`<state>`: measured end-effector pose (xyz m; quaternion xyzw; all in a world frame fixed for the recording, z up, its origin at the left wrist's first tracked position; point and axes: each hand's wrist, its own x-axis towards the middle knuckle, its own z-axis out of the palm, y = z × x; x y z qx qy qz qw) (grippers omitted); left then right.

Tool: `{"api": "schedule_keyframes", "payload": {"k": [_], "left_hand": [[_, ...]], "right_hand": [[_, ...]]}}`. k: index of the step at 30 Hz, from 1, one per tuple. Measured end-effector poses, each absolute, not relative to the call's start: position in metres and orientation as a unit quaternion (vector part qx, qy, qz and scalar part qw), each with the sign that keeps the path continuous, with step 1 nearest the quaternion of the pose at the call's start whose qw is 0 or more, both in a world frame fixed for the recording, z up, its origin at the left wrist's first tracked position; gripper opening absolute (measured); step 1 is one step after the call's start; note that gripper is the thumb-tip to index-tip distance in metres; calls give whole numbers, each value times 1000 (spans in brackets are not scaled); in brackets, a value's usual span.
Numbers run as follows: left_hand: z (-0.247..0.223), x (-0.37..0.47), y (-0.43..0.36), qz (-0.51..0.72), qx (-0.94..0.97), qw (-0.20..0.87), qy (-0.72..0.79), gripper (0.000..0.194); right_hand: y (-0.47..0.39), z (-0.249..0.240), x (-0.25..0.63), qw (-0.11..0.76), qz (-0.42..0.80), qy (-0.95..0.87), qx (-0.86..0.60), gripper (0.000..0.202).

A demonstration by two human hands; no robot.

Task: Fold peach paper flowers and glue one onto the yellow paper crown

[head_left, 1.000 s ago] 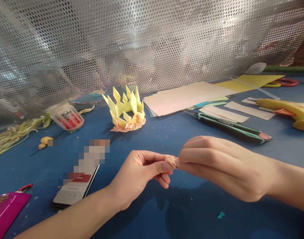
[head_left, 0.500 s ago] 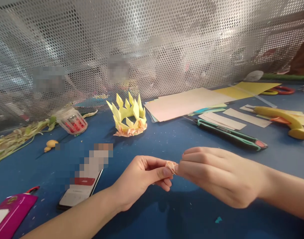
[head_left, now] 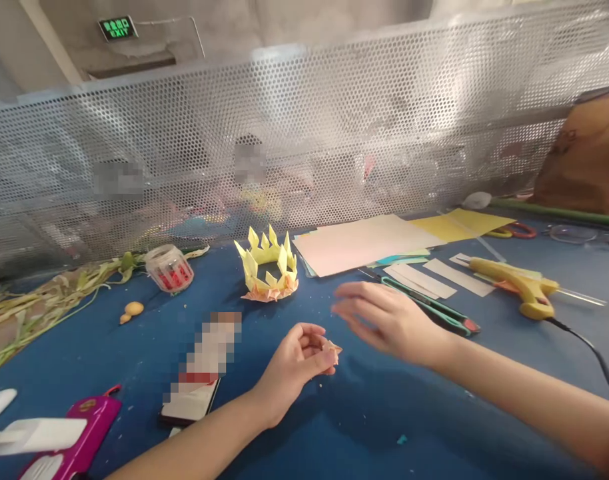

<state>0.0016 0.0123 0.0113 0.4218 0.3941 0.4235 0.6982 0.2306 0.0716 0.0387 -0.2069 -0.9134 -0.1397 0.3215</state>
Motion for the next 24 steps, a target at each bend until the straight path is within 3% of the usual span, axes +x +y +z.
{"api": "schedule_keyframes", "payload": {"k": [6, 12, 18, 24], "left_hand": [[15, 1, 9, 436, 449, 678, 385, 56], [14, -1, 9, 431, 456, 677, 385, 49], [14, -2, 10, 440, 453, 675, 381, 48], [16, -1, 7, 454, 455, 656, 395, 36]], "right_hand": [[149, 61, 192, 140, -41, -918, -368, 35], [202, 81, 148, 31, 26, -932, -360, 38], [203, 98, 138, 4, 54, -929, -366, 36], [128, 91, 174, 39, 43, -896, -440, 33]]}}
